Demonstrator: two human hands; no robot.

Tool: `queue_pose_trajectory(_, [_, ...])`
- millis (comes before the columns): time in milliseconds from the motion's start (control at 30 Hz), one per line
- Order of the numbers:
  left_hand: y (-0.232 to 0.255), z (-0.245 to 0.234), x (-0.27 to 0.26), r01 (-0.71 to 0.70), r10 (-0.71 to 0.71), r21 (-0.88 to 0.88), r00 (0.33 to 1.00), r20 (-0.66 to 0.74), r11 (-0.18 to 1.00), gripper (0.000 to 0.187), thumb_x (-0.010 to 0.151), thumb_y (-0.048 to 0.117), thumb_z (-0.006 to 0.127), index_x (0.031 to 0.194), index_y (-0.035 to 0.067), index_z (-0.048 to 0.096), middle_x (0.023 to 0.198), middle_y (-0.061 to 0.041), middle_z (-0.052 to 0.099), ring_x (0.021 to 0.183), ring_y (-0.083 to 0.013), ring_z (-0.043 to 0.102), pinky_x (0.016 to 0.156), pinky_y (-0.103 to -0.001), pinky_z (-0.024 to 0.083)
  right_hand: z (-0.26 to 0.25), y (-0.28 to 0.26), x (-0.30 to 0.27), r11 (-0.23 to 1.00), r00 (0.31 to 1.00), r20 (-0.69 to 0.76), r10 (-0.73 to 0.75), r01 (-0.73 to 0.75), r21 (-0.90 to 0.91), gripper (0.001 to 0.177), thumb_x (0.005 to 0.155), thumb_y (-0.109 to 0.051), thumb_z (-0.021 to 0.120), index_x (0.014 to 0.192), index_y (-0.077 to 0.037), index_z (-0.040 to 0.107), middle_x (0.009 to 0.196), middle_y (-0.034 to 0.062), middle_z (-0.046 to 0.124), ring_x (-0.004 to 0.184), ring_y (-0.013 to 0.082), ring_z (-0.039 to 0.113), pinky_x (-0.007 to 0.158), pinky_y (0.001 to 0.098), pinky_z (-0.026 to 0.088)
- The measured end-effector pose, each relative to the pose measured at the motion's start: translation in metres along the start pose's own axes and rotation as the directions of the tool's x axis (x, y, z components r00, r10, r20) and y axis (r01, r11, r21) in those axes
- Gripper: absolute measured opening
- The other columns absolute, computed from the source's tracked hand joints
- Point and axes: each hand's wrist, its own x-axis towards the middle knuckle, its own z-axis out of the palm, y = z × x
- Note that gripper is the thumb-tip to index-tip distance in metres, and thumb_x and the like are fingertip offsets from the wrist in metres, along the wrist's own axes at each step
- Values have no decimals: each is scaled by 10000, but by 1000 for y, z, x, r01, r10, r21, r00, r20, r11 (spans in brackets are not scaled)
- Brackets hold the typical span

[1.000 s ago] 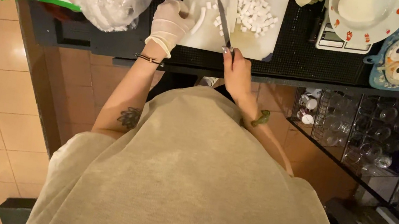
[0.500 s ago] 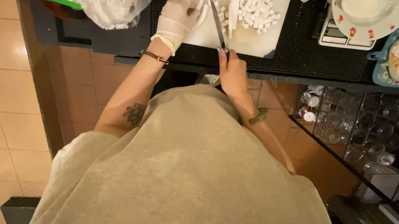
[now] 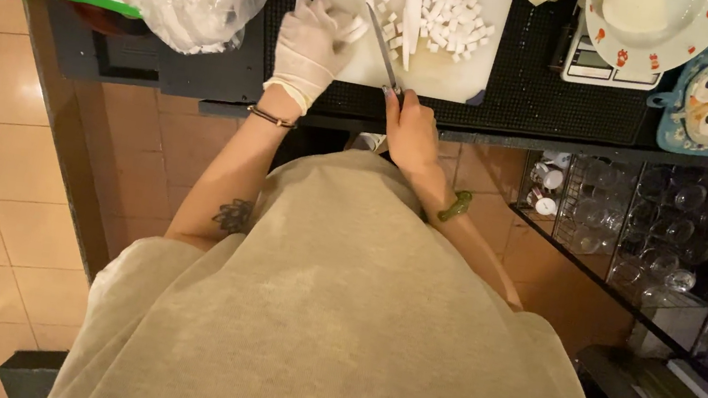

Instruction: The person is cutting white vegetables into small cubes on a cutting board and transferring them into a bowl.

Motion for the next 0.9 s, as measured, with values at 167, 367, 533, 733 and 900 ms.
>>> queue_pose_trajectory(167, [-8,-23,-5,-223,219,-109,975,-41,969,359,761,161,786,1119,177,806,1049,-84,654,953,-315,604,796,-418,537,-5,-10,0,996,999,23,22,-20,-89,422,1060,-357,550,903,27,631,751,309,674,712,534,653,617,597,518])
queue_pose_trajectory(367, [-8,-16,-9,-287,266,-222,957,-116,932,372,798,95,768,1166,147,786,1104,-66,671,1016,-315,590,872,-401,547,-5,-14,0,984,1000,25,-3,7,-175,437,1063,-381,550,894,15,622,733,295,680,700,518,670,603,583,535])
queue_pose_trajectory(533, [-11,-8,-4,-309,288,-230,950,-119,923,327,799,99,756,1121,153,786,1099,-45,697,1008,-306,595,855,-403,545,-9,-13,-1,976,999,34,8,-1,-216,439,1069,-385,541,918,20,616,746,302,676,702,516,671,613,577,544])
queue_pose_trajectory(733, [-13,-8,-2,-372,355,-173,927,-122,912,208,834,129,764,1038,170,772,1075,-5,700,1004,-290,610,837,-412,541,-11,-20,-7,982,999,20,28,-24,-185,418,1066,-366,533,938,22,624,753,305,677,715,522,668,625,591,538])
queue_pose_trajectory(900, [-15,-9,-3,-364,346,-234,931,-114,902,245,819,142,778,1062,180,776,1097,-1,695,1012,-279,608,852,-411,536,-13,-22,-9,987,994,96,54,-39,-155,470,1083,-363,493,890,49,609,743,308,665,674,506,666,587,569,540])
